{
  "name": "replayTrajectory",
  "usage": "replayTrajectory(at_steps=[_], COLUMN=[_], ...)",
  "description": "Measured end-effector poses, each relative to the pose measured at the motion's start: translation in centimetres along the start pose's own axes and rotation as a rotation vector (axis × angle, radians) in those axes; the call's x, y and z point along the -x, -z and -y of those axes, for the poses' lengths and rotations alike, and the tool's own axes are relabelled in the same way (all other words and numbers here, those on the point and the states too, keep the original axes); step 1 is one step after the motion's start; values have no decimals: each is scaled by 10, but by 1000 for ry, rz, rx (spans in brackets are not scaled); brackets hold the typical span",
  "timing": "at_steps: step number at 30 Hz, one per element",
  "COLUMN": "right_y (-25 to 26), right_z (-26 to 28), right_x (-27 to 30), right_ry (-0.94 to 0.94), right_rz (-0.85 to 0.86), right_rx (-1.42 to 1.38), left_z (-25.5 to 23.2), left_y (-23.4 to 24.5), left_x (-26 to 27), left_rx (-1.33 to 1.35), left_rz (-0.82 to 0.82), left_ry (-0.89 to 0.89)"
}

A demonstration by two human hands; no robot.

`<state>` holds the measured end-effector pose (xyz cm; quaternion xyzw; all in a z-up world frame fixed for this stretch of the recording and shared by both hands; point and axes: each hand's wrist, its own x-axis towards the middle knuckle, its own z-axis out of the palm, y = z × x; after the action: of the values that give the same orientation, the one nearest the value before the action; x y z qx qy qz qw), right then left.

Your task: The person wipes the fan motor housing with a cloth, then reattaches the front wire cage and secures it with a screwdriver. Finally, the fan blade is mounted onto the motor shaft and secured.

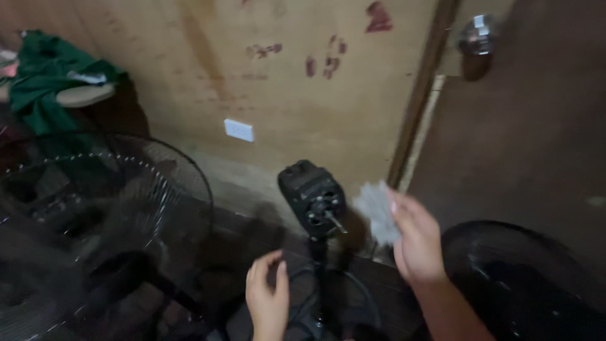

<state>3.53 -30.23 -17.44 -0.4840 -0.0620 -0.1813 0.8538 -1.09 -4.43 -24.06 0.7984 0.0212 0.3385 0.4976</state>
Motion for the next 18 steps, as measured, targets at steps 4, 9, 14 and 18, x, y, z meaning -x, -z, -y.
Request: replayTrajectory(at_steps=[4,9,14,18], right_y=[-52,-82,-71,-76], right_z=[-13,-42,-44,-24], right_x=[-44,-58,-56,-80], right_ry=[437,641,635,491], right_rz=[266,310,457,465], right_rx=[410,983,1138,933], left_z=[-19,-40,-31,-21], left_y=[-6,-41,-64,-67], left_x=[-47,-100,-109,-109], left_rx=[-23,65,118,79], left_rz=[33,64,166,147], left_ry=[-177,-387,-199,-239])
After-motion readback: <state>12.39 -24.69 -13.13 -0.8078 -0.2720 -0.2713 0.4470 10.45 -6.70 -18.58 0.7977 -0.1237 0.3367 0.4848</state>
